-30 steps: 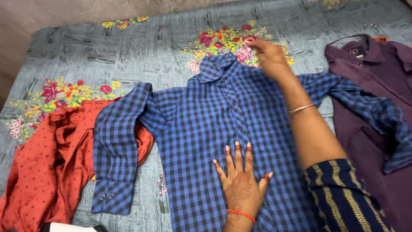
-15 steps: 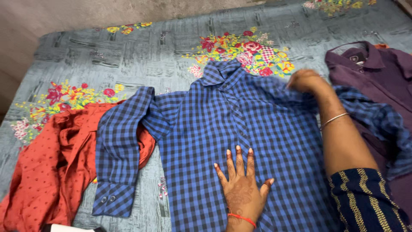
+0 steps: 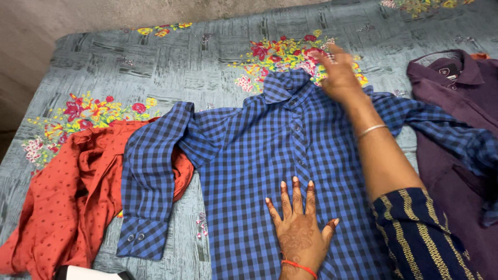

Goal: The person irons a blue checkered shirt on a bed. They unfold the shirt, smooth it out, and use an iron to press the front, back, and sleeves. The person repeatedly flips and repositions the shirt to iron different sections.

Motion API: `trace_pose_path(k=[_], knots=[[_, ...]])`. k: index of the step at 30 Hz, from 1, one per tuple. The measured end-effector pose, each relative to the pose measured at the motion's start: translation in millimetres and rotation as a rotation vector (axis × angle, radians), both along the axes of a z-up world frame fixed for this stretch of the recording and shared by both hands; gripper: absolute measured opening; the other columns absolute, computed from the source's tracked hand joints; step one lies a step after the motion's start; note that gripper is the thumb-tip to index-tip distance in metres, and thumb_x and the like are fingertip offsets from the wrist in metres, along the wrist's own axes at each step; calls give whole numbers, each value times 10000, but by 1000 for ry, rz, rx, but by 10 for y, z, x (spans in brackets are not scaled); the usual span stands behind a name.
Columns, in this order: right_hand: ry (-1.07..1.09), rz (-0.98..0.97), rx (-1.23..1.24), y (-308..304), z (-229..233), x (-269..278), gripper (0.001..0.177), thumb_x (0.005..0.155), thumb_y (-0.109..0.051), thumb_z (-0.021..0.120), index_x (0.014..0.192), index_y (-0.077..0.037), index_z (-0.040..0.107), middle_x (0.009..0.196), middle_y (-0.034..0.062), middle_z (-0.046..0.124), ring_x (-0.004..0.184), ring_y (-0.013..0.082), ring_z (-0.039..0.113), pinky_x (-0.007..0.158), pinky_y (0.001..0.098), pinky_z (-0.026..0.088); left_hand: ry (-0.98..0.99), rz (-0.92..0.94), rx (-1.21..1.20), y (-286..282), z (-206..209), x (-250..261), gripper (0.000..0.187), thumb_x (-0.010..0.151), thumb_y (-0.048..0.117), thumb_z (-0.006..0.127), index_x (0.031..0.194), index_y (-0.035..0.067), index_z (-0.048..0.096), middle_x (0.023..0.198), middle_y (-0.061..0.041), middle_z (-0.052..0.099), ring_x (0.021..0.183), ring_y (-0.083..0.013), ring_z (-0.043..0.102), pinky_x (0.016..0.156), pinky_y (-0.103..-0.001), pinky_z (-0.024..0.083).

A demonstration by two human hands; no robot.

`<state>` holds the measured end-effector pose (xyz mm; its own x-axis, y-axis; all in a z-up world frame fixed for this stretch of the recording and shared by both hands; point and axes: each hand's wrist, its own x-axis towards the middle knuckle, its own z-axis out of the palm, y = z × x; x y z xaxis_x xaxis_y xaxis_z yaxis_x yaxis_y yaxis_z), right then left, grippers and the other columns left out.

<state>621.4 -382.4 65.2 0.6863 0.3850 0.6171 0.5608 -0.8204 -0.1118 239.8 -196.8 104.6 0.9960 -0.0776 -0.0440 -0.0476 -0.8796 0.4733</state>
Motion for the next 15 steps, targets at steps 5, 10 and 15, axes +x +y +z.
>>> trace_pose_path(k=[5,10,15], knots=[[131,58,-217,370,63,-16,452,784,-61,758,1208,-185,661,1239,137,647,1209,341,595,1029,420,508,69,-5,-6,-6,8,8,964,831,598,668,1597,154,290,1708,-159,109,1569,-402,3,1139,-690,-51],[31,41,55,184,-257,-424,321,792,-42,754,1093,-61,645,1101,146,629,1081,356,635,943,436,536,0,-16,-14,20,10,9,967,834,599,670,1599,147,287,1699,-175,119,1562,-419,10,1143,-705,-49],[285,174,402,-41,-682,-434,238,823,-129,767,1037,-69,682,1042,126,661,1000,300,674,886,410,558,48,-13,15,-11,-42,14,971,827,615,654,1597,164,271,1706,-157,100,1564,-408,-7,1126,-696,-59]])
